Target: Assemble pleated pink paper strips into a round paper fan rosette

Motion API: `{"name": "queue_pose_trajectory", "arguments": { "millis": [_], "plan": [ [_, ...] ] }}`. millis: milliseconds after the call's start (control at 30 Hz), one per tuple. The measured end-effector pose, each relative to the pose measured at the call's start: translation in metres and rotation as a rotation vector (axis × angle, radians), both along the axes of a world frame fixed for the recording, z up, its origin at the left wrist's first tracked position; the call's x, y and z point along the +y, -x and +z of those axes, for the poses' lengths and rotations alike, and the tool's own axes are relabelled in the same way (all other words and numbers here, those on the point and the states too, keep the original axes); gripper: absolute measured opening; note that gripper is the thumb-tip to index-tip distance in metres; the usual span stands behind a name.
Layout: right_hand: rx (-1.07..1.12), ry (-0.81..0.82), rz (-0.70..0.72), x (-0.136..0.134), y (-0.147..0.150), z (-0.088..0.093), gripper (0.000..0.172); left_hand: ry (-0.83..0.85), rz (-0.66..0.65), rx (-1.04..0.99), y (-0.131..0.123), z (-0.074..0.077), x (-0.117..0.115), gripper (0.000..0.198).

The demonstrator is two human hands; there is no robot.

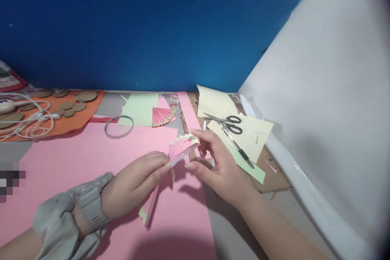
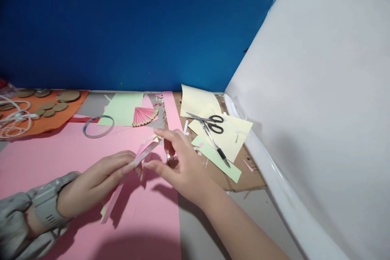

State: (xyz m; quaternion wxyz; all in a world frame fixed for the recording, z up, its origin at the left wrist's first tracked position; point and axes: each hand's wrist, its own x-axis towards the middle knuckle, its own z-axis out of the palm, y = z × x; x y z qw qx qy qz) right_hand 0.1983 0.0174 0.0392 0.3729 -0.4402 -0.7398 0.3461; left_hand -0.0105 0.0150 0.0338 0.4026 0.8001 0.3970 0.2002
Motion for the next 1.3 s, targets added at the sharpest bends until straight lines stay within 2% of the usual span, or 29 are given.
{"name": "queue_pose_trajectory", "arguments": {
  "millis": [200, 333, 433, 500, 600, 667, 767, 900, 1000, 1133, 1300],
  "plan": [
    [-0.006, 0.035, -0.014, 0.0, 0.004, -0.003, 0.022, 0.075, 0.075, -0.011, -0.001, 0.001, -0.001, 0.031],
    [0.008, 0.075, 0.004, 0.0, 0.004, -0.003, 0.009, 0.196, 0.195, -0.153, -0.001, -0.004, -0.001, 0.017],
    [-0.008, 0.108, -0.014, 0.001, 0.004, -0.002, 0.009, 0.223, 0.279, -0.243, -0.002, -0.007, -0.002, 0.019],
    [-0.02, 0.102, -0.011, 0.001, 0.004, -0.002, 0.009, 0.202, 0.246, -0.232, -0.002, -0.005, -0.002, 0.017],
    [-0.013, 0.022, -0.037, 0.001, 0.005, -0.005, 0.014, 0.232, 0.191, -0.257, -0.004, -0.002, -0.003, 0.013],
    [-0.001, -0.068, -0.086, 0.0, 0.005, -0.007, 0.024, 0.25, 0.226, -0.277, -0.005, -0.001, -0.004, 0.014],
    [0.003, -0.157, -0.127, -0.003, 0.005, -0.008, 0.019, 0.192, 0.287, -0.239, -0.006, -0.002, -0.006, 0.013],
    [-0.001, -0.101, -0.116, -0.004, 0.005, -0.007, 0.011, 0.119, 0.29, -0.194, -0.009, -0.002, -0.009, 0.012],
    [-0.003, -0.082, -0.095, -0.003, 0.005, -0.004, 0.001, 0.113, 0.203, -0.17, -0.01, -0.001, -0.011, 0.015],
    [0.009, -0.109, -0.068, -0.002, 0.006, -0.003, 0.003, 0.021, 0.074, -0.079, -0.009, 0.003, -0.012, 0.013],
    [-0.027, -0.157, 0.092, -0.003, 0.009, -0.003, 0.007, -0.153, 0.169, -0.074, -0.007, 0.007, -0.013, 0.016]
  ]
}}
